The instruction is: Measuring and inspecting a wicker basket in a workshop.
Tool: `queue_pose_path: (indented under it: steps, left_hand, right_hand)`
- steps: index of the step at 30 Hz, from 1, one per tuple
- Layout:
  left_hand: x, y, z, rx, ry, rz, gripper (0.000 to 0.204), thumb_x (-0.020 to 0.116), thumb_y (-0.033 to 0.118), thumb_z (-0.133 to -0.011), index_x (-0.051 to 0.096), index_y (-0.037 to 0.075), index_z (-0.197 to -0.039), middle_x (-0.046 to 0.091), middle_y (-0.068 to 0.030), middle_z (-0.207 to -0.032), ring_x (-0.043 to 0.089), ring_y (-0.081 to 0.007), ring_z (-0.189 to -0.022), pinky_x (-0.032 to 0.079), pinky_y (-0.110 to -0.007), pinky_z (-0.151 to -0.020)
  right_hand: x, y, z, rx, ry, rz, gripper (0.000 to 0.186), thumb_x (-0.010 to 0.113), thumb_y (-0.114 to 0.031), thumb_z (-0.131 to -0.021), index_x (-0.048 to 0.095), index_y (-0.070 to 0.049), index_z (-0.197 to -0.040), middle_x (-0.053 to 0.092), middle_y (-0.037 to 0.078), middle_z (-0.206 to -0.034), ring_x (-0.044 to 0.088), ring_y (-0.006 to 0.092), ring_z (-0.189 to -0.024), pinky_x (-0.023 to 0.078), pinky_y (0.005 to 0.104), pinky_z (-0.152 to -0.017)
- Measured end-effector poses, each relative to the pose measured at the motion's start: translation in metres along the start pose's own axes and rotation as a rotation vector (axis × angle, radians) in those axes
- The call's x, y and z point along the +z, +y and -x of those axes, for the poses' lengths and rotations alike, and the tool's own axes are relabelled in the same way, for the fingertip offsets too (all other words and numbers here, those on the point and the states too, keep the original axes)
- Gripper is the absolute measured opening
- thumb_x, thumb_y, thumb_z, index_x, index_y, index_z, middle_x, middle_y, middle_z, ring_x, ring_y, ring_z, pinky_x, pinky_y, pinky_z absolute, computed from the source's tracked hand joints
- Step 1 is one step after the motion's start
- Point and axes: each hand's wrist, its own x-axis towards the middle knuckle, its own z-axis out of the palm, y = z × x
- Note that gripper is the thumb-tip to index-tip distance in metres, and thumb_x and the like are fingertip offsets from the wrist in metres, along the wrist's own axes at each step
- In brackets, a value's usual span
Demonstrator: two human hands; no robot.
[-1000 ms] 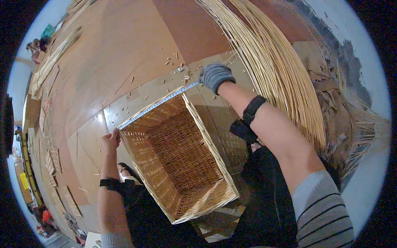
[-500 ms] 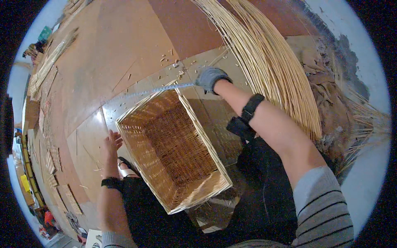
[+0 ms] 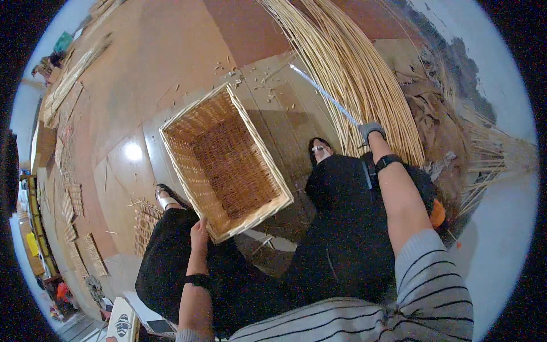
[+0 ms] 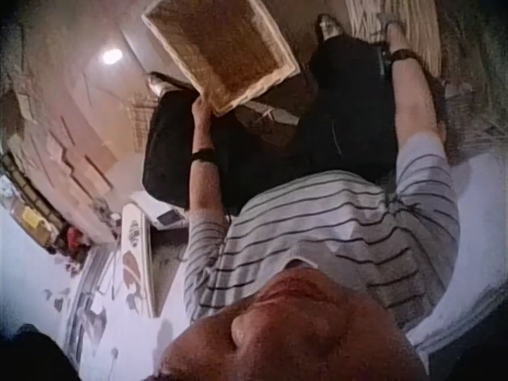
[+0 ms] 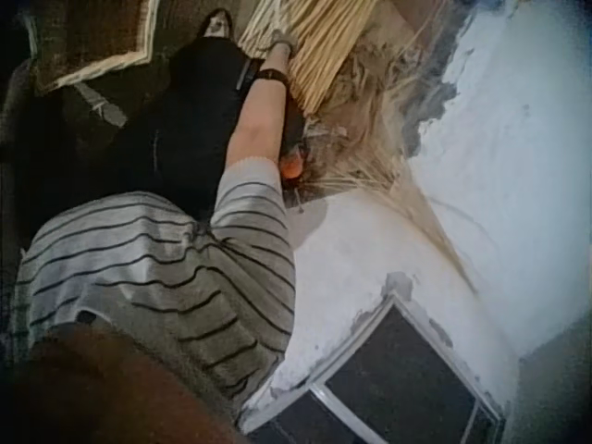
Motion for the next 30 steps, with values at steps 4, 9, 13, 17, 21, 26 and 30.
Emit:
queue_pose_path:
  steps: [4, 9, 13, 17, 21, 26, 30]
  left_hand:
    - [0.007, 0.010, 0.015, 0.063, 0.044, -0.290, 0.035, 0.048, 0.031, -0.078, 0.055, -0.004, -0.081, 0.058, -0.0111, -0.069, 0.055, -0.0171, -0.064, 0.041, -0.028, -0.060]
    - [0.009, 0.012, 0.017, 0.056, 0.082, -0.354, 0.040, 0.045, 0.035, -0.078, 0.055, -0.004, -0.084, 0.058, -0.0171, -0.074, 0.056, -0.0234, -0.070, 0.041, -0.031, -0.062]
    - [0.024, -0.007, 0.000, 0.062, 0.074, -0.223, 0.051, 0.038, 0.044, -0.078, 0.055, -0.004, -0.085, 0.057, -0.0198, -0.075, 0.056, -0.0290, -0.074, 0.041, -0.033, -0.064]
    - [0.014, -0.039, -0.011, 0.043, 0.061, -0.089, 0.054, 0.036, 0.046, -0.078, 0.055, -0.004, -0.086, 0.056, -0.0206, -0.076, 0.054, -0.0317, -0.076, 0.040, -0.035, -0.065]
    - [0.024, -0.015, -0.005, 0.014, 0.058, -0.179, 0.049, 0.042, 0.043, -0.076, 0.055, -0.003, -0.088, 0.057, -0.0201, -0.077, 0.054, -0.0312, -0.077, 0.040, -0.035, -0.066]
    - [0.023, -0.017, -0.004, -0.009, 0.152, -0.309, 0.042, 0.052, 0.034, -0.073, 0.056, -0.006, -0.084, 0.058, -0.0131, -0.072, 0.056, -0.0209, -0.065, 0.042, -0.030, -0.059]
    - [0.035, -0.016, -0.003, -0.006, 0.182, -0.120, 0.035, 0.051, 0.026, -0.070, 0.055, -0.006, -0.084, 0.057, -0.0186, -0.074, 0.056, -0.0268, -0.067, 0.042, -0.033, -0.060]
  right_hand:
    - [0.015, 0.006, 0.022, -0.162, 0.165, 0.306, 0.041, 0.044, -0.039, -0.071, 0.056, -0.006, -0.093, 0.055, 0.015, -0.094, 0.054, 0.0293, -0.084, 0.043, 0.0407, -0.069]
    - [0.092, -0.035, 0.053, -1.044, -0.039, 0.523, 0.028, 0.045, -0.024, -0.069, 0.059, -0.005, -0.084, 0.056, 0.015, -0.088, 0.056, 0.0296, -0.077, 0.045, 0.0380, -0.061]
    - [0.155, -0.027, 0.069, -1.292, -0.172, 0.156, 0.027, 0.042, -0.013, -0.071, 0.050, -0.003, -0.094, 0.057, 0.014, -0.082, 0.056, 0.0295, -0.072, 0.044, 0.0388, -0.057]
    - [0.169, -0.034, 0.131, -1.276, -0.005, 0.372, 0.037, 0.037, -0.009, -0.076, 0.034, -0.002, -0.112, 0.054, 0.018, -0.086, 0.054, 0.0322, -0.073, 0.043, 0.0371, -0.063]
    - [0.161, -0.026, 0.131, -1.061, -0.026, 0.353, 0.046, 0.046, -0.015, -0.073, 0.032, -0.002, -0.115, 0.053, 0.019, -0.085, 0.053, 0.0328, -0.074, 0.042, 0.0355, -0.065]
    - [0.141, -0.037, 0.156, -1.010, -0.318, 0.247, 0.042, 0.034, -0.003, -0.077, 0.027, -0.005, -0.118, 0.046, 0.021, -0.104, 0.047, 0.0337, -0.092, 0.036, 0.0382, -0.080]
    - [0.173, -0.032, 0.116, -1.051, -0.440, -0.283, 0.039, 0.036, -0.023, -0.082, 0.034, -0.001, -0.113, 0.045, 0.021, -0.106, 0.043, 0.0330, -0.100, 0.032, 0.0382, -0.084]
